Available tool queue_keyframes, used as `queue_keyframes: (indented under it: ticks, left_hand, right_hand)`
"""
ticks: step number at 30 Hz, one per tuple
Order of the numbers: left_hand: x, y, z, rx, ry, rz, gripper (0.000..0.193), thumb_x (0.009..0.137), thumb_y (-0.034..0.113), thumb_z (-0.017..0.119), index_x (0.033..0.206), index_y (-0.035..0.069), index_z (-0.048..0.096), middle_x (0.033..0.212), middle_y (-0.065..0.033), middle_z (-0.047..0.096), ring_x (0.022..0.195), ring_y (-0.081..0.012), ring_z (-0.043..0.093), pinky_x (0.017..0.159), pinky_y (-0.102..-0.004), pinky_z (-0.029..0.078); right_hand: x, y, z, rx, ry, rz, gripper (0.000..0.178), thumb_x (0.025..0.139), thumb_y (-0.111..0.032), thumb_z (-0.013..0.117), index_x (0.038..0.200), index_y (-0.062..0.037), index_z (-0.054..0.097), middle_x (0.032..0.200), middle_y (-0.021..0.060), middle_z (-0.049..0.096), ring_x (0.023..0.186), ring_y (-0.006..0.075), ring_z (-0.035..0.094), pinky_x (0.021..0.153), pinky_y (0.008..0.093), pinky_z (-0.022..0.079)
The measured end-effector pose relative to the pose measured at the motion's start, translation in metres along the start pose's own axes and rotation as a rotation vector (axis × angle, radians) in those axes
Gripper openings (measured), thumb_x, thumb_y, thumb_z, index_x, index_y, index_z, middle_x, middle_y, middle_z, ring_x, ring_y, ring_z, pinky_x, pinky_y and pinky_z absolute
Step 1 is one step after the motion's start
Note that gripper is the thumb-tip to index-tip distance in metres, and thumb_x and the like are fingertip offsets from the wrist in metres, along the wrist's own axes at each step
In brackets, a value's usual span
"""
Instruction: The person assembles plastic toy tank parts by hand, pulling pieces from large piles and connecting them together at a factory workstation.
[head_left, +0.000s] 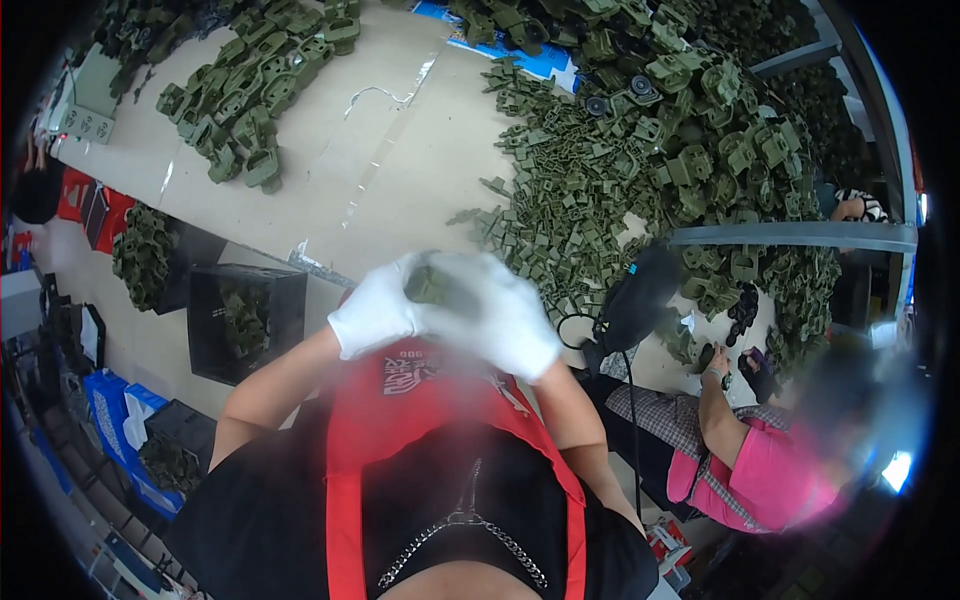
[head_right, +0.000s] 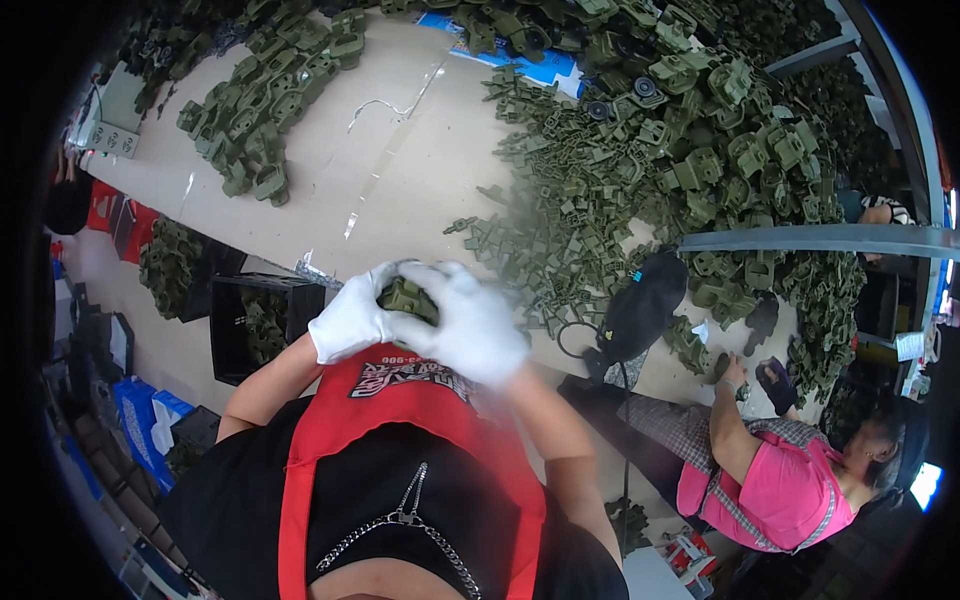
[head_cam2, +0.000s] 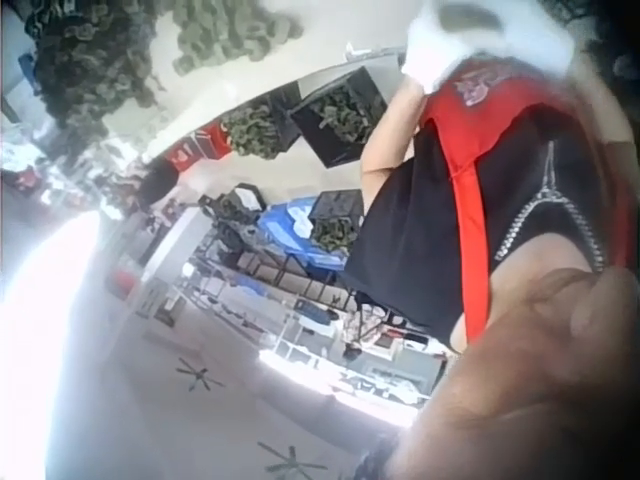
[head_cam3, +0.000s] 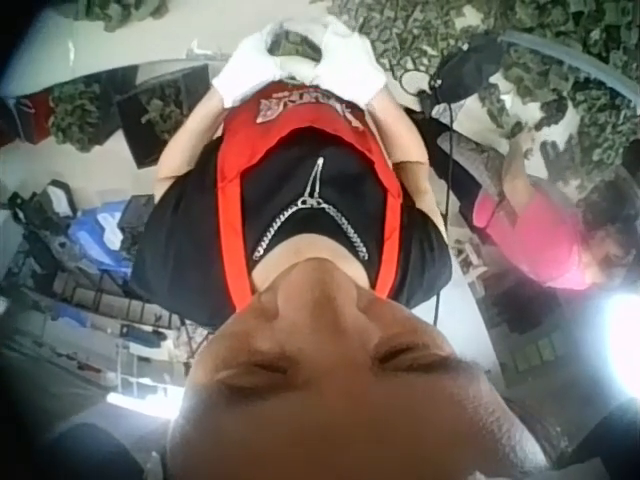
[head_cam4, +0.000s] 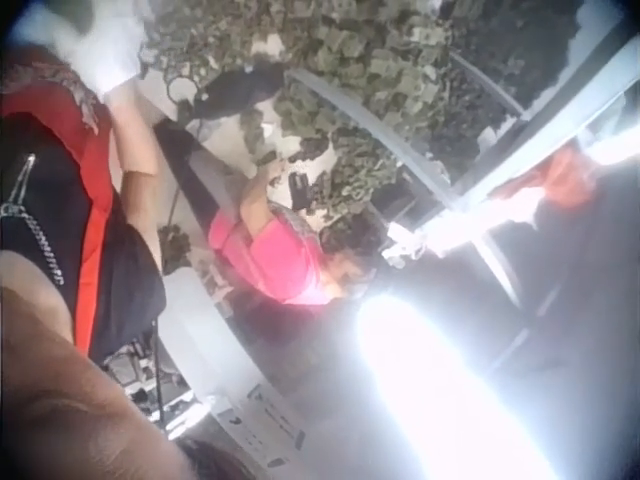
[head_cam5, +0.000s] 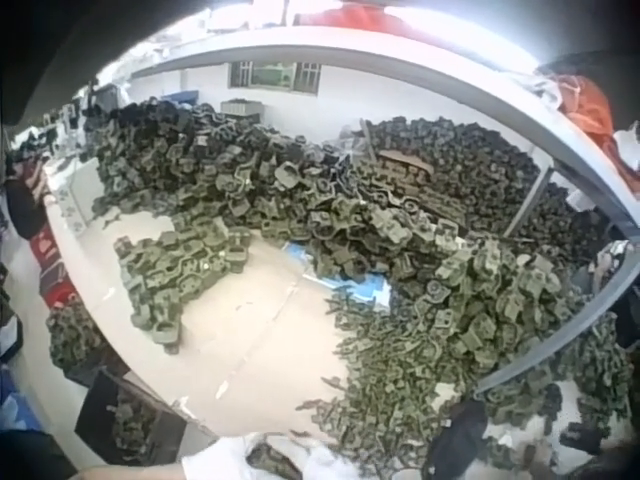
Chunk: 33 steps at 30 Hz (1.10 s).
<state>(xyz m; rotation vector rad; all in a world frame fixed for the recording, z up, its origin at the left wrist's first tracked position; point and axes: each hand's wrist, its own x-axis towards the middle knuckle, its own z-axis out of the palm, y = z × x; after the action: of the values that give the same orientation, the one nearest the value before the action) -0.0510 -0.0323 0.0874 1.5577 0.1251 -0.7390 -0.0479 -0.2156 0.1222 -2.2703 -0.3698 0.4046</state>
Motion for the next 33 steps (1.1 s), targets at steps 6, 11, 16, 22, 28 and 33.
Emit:
queue_keyframes:
  ticks: [6,11,16,22,28,33]
  left_hand:
    - [-0.018,0.009,-0.008,0.146,-0.049,0.07,0.066,0.069,0.015,0.081,0.127,0.0,0.053,0.111,-0.01,0.065,0.101,-0.0149,0.06,0.092,-0.0295,0.047]
    - [-0.009,-0.007,-0.015,0.092,-0.129,0.039,0.058,0.073,0.011,0.078,0.125,0.001,0.054,0.107,-0.0096,0.066,0.098,-0.0147,0.061,0.089,-0.0299,0.049]
    - [-0.011,-0.01,-0.015,0.293,-0.113,0.152,0.053,0.072,0.016,0.077,0.119,0.002,0.057,0.103,-0.0147,0.067,0.094,-0.0213,0.065,0.085,-0.0326,0.051]
    - [-0.009,-0.016,-0.011,0.469,-0.055,0.208,0.049,0.067,0.016,0.079,0.112,0.005,0.062,0.103,-0.0164,0.067,0.093,-0.0302,0.067,0.084,-0.0359,0.053]
    - [0.024,0.009,-0.006,0.476,-0.201,0.342,0.056,0.068,0.006,0.078,0.12,-0.001,0.056,0.109,-0.0123,0.064,0.101,-0.0184,0.062,0.09,-0.0327,0.049]
    - [0.045,0.022,0.007,0.678,0.066,0.569,0.087,0.058,0.009,0.084,0.135,0.005,0.042,0.125,-0.0164,0.053,0.112,-0.0301,0.057,0.093,-0.0375,0.049]
  right_hand:
    - [0.006,0.052,0.013,0.35,-0.156,0.174,0.049,0.08,-0.029,0.068,0.121,-0.0027,0.059,0.111,0.018,0.066,0.101,0.0308,0.065,0.091,0.0381,0.049]
    - [-0.003,0.059,0.015,0.467,-0.343,0.116,0.07,0.075,-0.036,0.074,0.131,0.0006,0.052,0.127,0.0209,0.057,0.116,0.0314,0.057,0.098,0.0368,0.044]
    - [-0.004,0.025,0.017,-0.125,-0.464,0.121,0.092,0.064,-0.052,0.076,0.136,-0.0011,0.046,0.133,0.0214,0.051,0.114,0.0367,0.056,0.097,0.0402,0.044]
    - [-0.01,0.025,0.026,0.012,-0.299,0.153,0.071,0.062,-0.042,0.078,0.121,-0.0066,0.058,0.117,0.0174,0.059,0.106,0.0346,0.059,0.088,0.0417,0.049]
    - [-0.011,0.052,0.005,-0.02,-0.149,0.078,0.08,0.065,-0.039,0.077,0.131,-0.0064,0.047,0.114,0.0214,0.059,0.102,0.0387,0.06,0.088,0.0442,0.049]
    - [-0.022,0.069,0.002,0.135,0.148,0.039,0.081,0.066,-0.039,0.073,0.136,-0.0117,0.043,0.11,0.0236,0.063,0.099,0.0405,0.062,0.085,0.0458,0.05]
